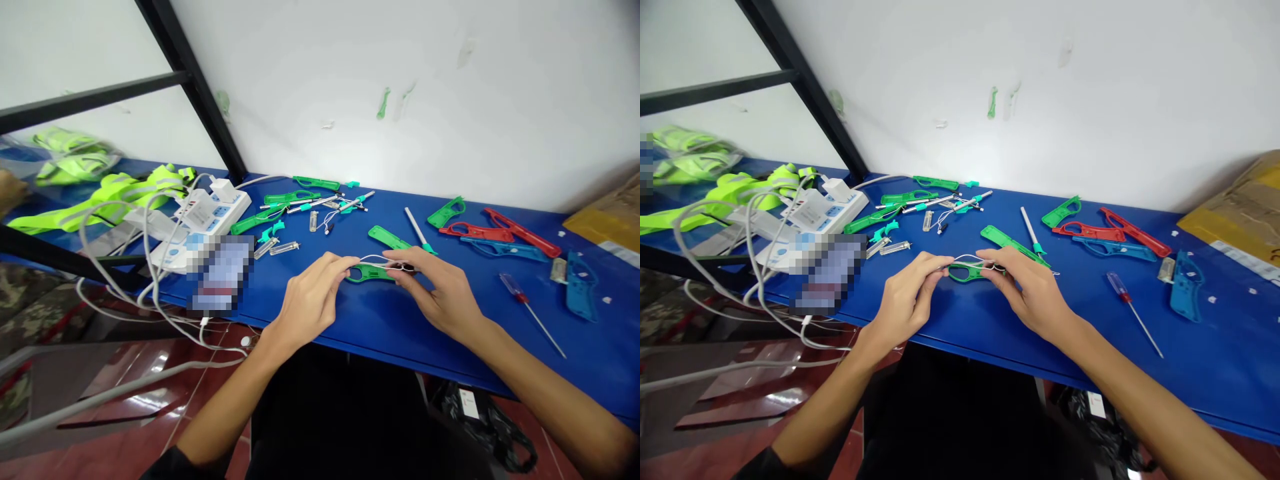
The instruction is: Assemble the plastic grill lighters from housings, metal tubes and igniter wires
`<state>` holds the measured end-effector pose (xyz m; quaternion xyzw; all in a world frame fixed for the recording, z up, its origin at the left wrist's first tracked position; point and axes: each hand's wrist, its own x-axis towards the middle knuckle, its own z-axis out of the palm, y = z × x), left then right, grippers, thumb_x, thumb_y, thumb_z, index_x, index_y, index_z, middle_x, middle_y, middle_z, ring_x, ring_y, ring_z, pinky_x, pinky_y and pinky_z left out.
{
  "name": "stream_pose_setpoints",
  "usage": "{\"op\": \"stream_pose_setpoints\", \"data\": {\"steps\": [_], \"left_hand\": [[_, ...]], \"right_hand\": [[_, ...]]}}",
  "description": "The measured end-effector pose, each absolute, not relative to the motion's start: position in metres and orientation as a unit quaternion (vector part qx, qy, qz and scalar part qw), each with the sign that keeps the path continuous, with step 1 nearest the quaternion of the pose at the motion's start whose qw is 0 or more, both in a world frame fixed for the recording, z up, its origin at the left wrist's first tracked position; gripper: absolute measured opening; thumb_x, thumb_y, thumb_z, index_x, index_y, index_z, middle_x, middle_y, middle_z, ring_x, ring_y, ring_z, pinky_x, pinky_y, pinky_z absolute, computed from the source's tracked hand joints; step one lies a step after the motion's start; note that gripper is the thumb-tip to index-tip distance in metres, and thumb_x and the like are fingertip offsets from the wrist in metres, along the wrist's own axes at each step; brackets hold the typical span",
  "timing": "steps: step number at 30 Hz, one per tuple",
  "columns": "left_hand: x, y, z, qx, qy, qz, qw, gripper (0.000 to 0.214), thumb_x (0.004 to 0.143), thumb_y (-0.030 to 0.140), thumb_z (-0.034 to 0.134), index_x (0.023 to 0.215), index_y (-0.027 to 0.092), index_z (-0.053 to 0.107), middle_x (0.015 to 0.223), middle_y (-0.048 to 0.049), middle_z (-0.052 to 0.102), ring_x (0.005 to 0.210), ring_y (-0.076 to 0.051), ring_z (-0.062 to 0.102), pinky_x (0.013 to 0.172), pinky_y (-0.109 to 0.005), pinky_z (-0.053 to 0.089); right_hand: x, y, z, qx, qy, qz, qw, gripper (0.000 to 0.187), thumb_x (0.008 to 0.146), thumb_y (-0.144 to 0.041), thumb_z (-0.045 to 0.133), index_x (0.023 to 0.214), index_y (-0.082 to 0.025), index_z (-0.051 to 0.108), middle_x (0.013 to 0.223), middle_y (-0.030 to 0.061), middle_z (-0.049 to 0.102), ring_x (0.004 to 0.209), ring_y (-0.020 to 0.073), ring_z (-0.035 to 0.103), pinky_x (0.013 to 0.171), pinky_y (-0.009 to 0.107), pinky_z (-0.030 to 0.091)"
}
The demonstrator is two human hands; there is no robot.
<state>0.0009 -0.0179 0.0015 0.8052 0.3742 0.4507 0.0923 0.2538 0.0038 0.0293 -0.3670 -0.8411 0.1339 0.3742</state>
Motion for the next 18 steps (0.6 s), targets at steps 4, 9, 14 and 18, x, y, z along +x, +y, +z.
{"op": "stream_pose_setpoints", "data": {"steps": [4,9,14,18], "left_hand": [[0.001,-0.018,0.002,0.807,0.371,0.45,0.092,0.035,0.112,0.012,0.045,0.142,0.023,0.059,0.11,-0.0057,0.072,0.098,-0.016,0.071,0.081,-0.027,0.057],[0.001,-0.018,0.002,0.812,0.363,0.447,0.096,0.036,0.113,0.012,0.043,0.143,0.023,0.059,0.109,-0.0052,0.073,0.099,-0.015,0.072,0.082,-0.027,0.058],[0.002,-0.018,0.002,0.818,0.352,0.443,0.102,0.035,0.112,0.011,0.046,0.143,0.022,0.059,0.11,-0.0053,0.073,0.099,-0.015,0.071,0.084,-0.028,0.058],[0.002,-0.019,0.003,0.827,0.341,0.433,0.108,0.04,0.112,0.011,0.045,0.148,0.023,0.057,0.111,-0.0051,0.073,0.099,-0.015,0.072,0.084,-0.027,0.058]], "right_hand": [[0.255,0.002,0.031,-0.362,-0.841,0.136,0.379,0.031,0.109,-0.03,0.06,0.139,-0.029,0.069,0.107,0.0067,0.081,0.087,0.0215,0.077,0.083,0.036,0.064],[0.253,0.002,0.034,-0.387,-0.805,0.234,0.384,0.024,0.107,-0.034,0.065,0.127,-0.029,0.076,0.102,0.0037,0.082,0.077,0.0185,0.075,0.078,0.033,0.063],[0.251,0.003,0.038,-0.394,-0.76,0.351,0.379,0.016,0.104,-0.037,0.069,0.11,-0.029,0.081,0.101,0.0021,0.082,0.068,0.015,0.07,0.065,0.029,0.06],[0.254,0.005,0.041,-0.396,-0.744,0.39,0.372,0.017,0.102,-0.04,0.07,0.108,-0.028,0.082,0.101,0.0033,0.082,0.071,0.0168,0.071,0.067,0.031,0.06]]}}
